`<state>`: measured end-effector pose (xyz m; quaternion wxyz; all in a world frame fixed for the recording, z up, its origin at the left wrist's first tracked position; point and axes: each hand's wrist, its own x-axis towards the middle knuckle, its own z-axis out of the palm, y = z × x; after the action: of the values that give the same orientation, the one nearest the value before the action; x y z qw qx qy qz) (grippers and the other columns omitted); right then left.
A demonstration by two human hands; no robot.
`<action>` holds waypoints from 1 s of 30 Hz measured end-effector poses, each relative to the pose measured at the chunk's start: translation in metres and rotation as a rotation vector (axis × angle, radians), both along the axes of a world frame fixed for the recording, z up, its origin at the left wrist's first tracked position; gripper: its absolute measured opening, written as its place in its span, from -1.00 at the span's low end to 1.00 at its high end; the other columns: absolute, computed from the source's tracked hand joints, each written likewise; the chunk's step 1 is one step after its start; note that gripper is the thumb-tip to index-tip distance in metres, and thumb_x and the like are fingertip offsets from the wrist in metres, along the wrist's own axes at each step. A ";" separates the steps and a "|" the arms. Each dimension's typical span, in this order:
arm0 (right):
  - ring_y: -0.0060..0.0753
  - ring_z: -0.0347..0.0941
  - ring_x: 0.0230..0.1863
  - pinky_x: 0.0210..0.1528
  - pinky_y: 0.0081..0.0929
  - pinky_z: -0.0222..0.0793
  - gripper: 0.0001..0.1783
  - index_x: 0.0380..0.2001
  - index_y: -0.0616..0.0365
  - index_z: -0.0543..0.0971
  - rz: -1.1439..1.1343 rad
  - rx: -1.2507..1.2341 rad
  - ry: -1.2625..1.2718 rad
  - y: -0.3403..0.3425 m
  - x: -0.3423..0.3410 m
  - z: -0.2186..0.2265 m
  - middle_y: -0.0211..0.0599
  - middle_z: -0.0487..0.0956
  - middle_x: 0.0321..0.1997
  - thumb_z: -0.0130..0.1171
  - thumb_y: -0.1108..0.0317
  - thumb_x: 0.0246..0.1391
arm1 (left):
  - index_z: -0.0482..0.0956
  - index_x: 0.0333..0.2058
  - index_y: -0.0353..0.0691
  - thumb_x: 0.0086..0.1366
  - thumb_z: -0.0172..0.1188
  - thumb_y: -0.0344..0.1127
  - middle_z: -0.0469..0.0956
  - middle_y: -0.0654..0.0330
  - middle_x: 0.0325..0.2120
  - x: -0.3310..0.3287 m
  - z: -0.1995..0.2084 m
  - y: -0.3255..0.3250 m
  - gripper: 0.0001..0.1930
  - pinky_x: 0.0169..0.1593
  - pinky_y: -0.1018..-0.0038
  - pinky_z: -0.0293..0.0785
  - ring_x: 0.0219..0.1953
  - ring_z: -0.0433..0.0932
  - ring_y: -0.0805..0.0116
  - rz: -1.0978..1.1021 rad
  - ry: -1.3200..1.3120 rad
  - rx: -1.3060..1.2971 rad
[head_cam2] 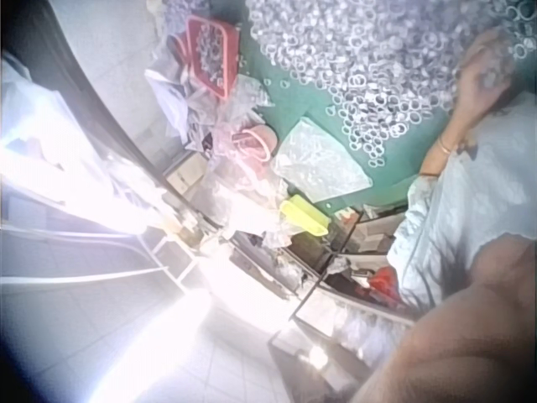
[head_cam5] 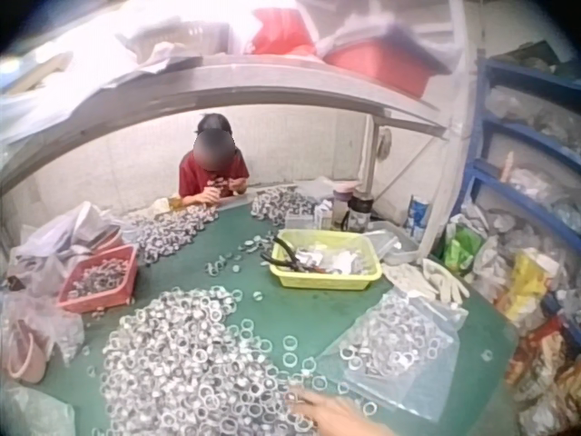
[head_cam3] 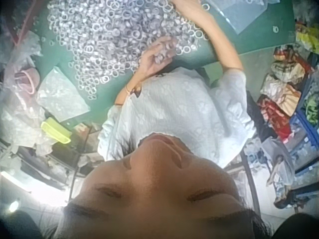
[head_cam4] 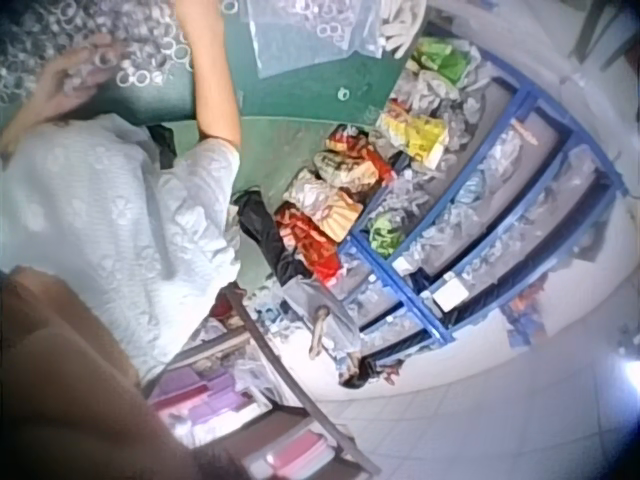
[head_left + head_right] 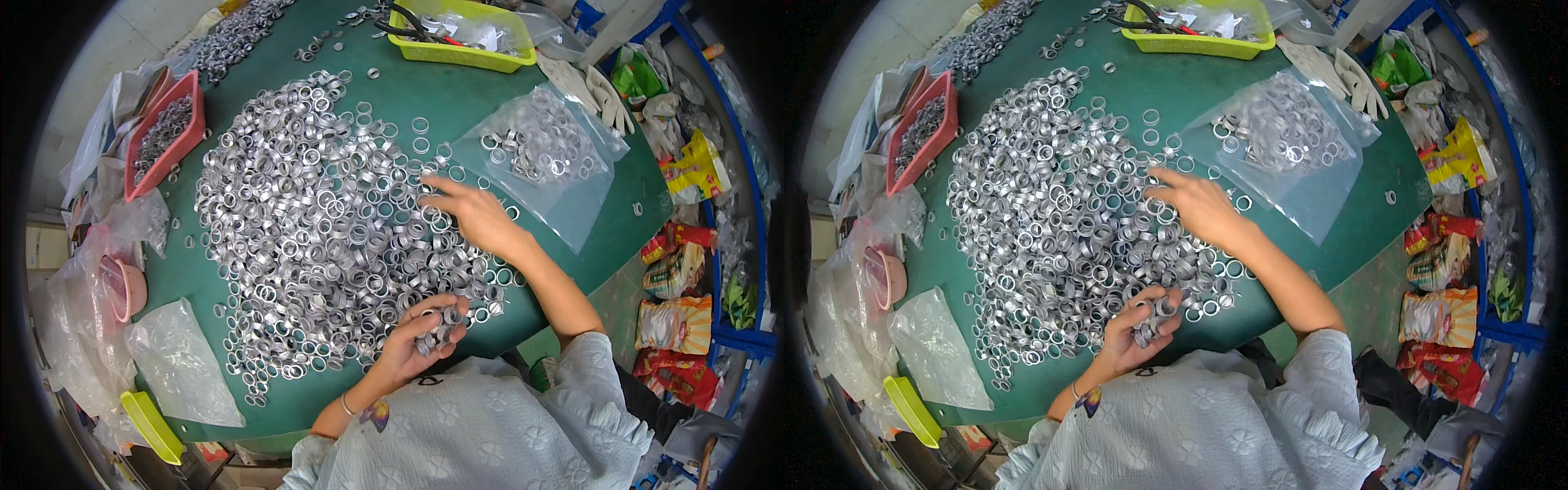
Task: The person picks up metal rings from a large pile on a green table, gathers them in their hands, and places them into a clear plastic bag.
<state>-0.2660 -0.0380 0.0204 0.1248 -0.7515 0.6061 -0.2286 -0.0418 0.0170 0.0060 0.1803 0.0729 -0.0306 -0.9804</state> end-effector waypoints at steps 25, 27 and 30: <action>0.00 0.45 -0.21 -0.17 -0.26 0.35 -0.77 -0.24 0.22 0.55 0.043 0.196 -0.330 -0.028 -0.006 0.031 -0.05 0.54 -0.29 0.03 0.51 -0.02 | 0.47 -0.03 -0.05 0.19 0.14 -0.27 0.36 0.12 -0.13 0.010 0.004 -0.009 -0.66 -0.50 0.62 0.32 -0.36 0.35 0.36 0.072 -0.138 -0.045; -0.03 0.44 -0.18 -0.19 -0.24 0.35 -0.73 -0.22 0.21 0.51 -0.102 0.140 -0.229 -0.040 0.013 0.026 -0.09 0.48 -0.31 0.18 0.33 -0.01 | 0.46 -0.03 -0.06 0.19 0.15 -0.27 0.37 0.12 -0.12 0.011 0.003 -0.009 -0.65 -0.50 0.62 0.32 -0.35 0.36 0.35 0.080 -0.157 -0.056; -0.01 0.43 -0.18 -0.18 -0.20 0.34 -0.68 -0.24 0.19 0.48 -0.103 0.100 0.028 -0.045 0.023 0.000 -0.11 0.43 -0.34 0.25 0.34 -0.09 | 0.45 -0.02 -0.09 0.18 0.16 -0.27 0.38 0.13 -0.11 0.010 0.003 -0.010 -0.64 -0.50 0.63 0.31 -0.34 0.36 0.35 0.068 -0.134 -0.056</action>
<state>-0.2432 -0.0833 0.0205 0.1418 -0.7153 0.6563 -0.1935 -0.0316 0.0071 0.0093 0.2130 0.1345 -0.0676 -0.9654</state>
